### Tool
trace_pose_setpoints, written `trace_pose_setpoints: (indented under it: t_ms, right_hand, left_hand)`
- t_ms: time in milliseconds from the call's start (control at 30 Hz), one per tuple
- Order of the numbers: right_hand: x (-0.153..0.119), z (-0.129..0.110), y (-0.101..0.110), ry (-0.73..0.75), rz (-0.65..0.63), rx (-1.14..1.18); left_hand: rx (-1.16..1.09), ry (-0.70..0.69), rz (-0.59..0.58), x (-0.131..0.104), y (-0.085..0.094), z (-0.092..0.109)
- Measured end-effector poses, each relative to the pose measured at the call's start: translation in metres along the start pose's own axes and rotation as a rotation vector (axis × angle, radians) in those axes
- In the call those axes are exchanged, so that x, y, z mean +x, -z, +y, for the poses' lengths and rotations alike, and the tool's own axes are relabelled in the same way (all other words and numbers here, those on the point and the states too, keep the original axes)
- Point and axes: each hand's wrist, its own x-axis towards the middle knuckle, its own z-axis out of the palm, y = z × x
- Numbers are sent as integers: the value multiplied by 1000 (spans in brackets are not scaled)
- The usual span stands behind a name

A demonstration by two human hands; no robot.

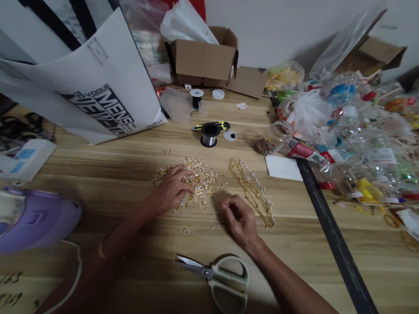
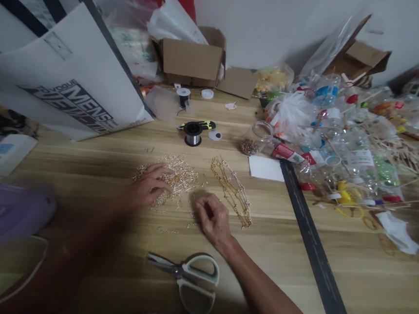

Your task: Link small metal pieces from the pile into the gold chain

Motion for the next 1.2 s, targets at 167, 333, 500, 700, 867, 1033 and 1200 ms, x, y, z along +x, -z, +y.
trace_pose_setpoints:
  t_ms: [167,333,500,700,867,1033,1200]
  right_hand:
    - [0,0,0,-5,-2,3]
    - [0,-1,0,7,-4,4]
    - [0,0,-1,4,1,7]
    - [0,1,0,-6,-13,-5]
    - [-1,0,0,-10,-14,-11]
    - [0,-1,0,-7,-11,-14]
    - [0,0,0,-4,-12,-14]
  left_hand:
    - [45,7,-1,0,0,1]
    - [63,0,-17,1,-3,4]
    - [16,-6,-13,1,-5,5]
    - [-39,-9,-4,1,-6,7]
    - [-14,-15,13,0,-7,4]
    - [26,18,25,3,-6,12]
    - [65,22,75,3,-13,21]
